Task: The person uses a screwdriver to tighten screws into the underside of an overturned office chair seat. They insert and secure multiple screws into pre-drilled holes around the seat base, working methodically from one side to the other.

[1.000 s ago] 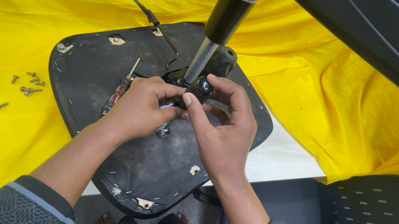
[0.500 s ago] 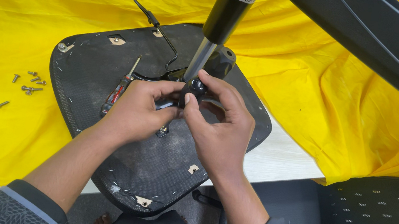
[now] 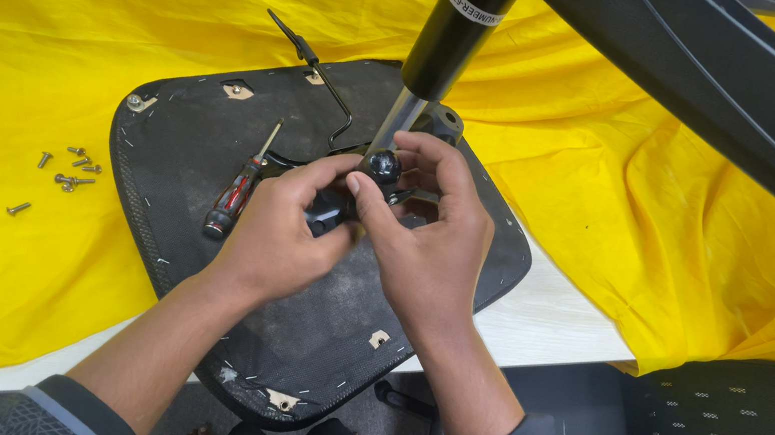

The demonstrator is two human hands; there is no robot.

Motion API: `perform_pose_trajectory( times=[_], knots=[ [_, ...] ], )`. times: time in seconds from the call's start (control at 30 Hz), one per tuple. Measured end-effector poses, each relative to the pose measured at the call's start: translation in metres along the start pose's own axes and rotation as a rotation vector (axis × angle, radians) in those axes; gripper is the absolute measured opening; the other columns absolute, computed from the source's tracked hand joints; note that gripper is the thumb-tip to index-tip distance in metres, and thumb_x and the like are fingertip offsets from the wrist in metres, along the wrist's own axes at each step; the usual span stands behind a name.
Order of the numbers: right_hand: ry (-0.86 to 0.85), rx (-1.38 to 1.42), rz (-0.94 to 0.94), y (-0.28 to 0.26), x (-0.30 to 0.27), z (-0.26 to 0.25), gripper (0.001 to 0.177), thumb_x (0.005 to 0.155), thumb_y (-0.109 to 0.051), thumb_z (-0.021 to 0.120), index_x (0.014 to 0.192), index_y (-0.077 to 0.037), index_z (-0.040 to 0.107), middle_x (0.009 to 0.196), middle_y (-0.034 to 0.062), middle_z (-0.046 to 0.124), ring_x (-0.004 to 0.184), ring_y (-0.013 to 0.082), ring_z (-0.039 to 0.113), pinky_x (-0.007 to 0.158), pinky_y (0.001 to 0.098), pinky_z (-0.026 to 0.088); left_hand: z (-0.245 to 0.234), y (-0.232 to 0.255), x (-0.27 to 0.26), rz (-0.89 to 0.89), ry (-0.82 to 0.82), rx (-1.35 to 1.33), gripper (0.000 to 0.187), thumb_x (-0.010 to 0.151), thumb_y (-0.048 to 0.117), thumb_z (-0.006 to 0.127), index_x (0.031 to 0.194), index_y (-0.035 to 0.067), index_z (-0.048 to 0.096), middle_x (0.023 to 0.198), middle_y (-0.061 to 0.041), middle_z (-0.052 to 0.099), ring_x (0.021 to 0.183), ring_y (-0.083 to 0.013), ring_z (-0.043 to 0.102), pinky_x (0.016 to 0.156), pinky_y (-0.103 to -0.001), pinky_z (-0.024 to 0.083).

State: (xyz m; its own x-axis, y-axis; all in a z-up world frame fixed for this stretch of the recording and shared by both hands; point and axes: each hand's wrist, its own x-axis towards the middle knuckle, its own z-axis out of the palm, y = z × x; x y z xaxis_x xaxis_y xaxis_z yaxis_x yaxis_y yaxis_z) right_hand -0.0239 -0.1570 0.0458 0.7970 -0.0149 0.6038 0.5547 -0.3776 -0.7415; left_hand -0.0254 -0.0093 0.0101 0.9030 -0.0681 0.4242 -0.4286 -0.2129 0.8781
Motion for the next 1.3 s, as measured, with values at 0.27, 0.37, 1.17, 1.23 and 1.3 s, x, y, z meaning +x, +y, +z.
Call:
perform_pose_trajectory(
  times=[0.27, 0.37, 1.17, 1.23, 1.3],
  knots=[
    [-0.055, -0.017, -0.046, 0.003, 0.004, 0.001, 0.038, 0.082, -0.016, 0.086, 0.115, -0.005, 0.072, 0.101, 0.0027, 0.071, 0.090, 0.0097, 0.069, 0.072, 0.0227, 0.057, -0.001, -0.009, 0.006, -0.050, 0.090, 0.131, 0.041, 0.084, 0.012, 0.077, 0.122, 0.002, 0.066, 0.099, -0.010, 0.079, 0.093, -0.0147, 0.077, 0.082, -0.030, 0.059],
    [-0.051, -0.059, -0.077, 0.003, 0.011, 0.003, 0.037, 0.079, -0.018, 0.091, 0.109, -0.005, 0.074, 0.097, 0.0033, 0.069, 0.085, 0.0104, 0.067, 0.071, 0.0236, 0.056, -0.001, -0.006, 0.005, -0.035, 0.115, 0.187, 0.040, 0.081, 0.012, 0.079, 0.117, 0.001, 0.065, 0.095, -0.011, 0.079, 0.091, -0.0175, 0.077, 0.080, -0.033, 0.057],
    [-0.163, 0.151, 0.060, 0.012, 0.002, -0.008, 0.034, 0.091, -0.004, 0.080, 0.125, -0.005, 0.074, 0.119, 0.0089, 0.060, 0.103, 0.0110, 0.064, 0.080, 0.0260, 0.060, -0.008, -0.005, 0.010, -0.148, -0.101, 0.119, 0.053, 0.079, 0.009, 0.081, 0.130, 0.010, 0.068, 0.107, -0.009, 0.081, 0.097, -0.0141, 0.076, 0.084, -0.029, 0.058],
    [-0.163, 0.174, 0.067, 0.016, 0.000, -0.014, 0.033, 0.093, -0.004, 0.077, 0.126, -0.005, 0.073, 0.123, 0.0074, 0.063, 0.107, 0.0103, 0.067, 0.086, 0.0252, 0.060, -0.009, -0.010, 0.006, -0.145, -0.141, 0.128, 0.057, 0.078, 0.008, 0.082, 0.133, 0.011, 0.066, 0.108, -0.009, 0.080, 0.099, -0.0159, 0.075, 0.086, -0.031, 0.057],
    [-0.154, 0.193, 0.080, 0.018, -0.002, -0.019, 0.034, 0.095, -0.003, 0.072, 0.130, -0.005, 0.070, 0.128, 0.0060, 0.065, 0.113, 0.0103, 0.067, 0.093, 0.0250, 0.059, -0.009, -0.018, 0.002, -0.097, -0.162, 0.151, 0.062, 0.076, 0.006, 0.081, 0.135, 0.013, 0.065, 0.114, -0.007, 0.078, 0.105, -0.0167, 0.074, 0.090, -0.032, 0.055]
  ],
)
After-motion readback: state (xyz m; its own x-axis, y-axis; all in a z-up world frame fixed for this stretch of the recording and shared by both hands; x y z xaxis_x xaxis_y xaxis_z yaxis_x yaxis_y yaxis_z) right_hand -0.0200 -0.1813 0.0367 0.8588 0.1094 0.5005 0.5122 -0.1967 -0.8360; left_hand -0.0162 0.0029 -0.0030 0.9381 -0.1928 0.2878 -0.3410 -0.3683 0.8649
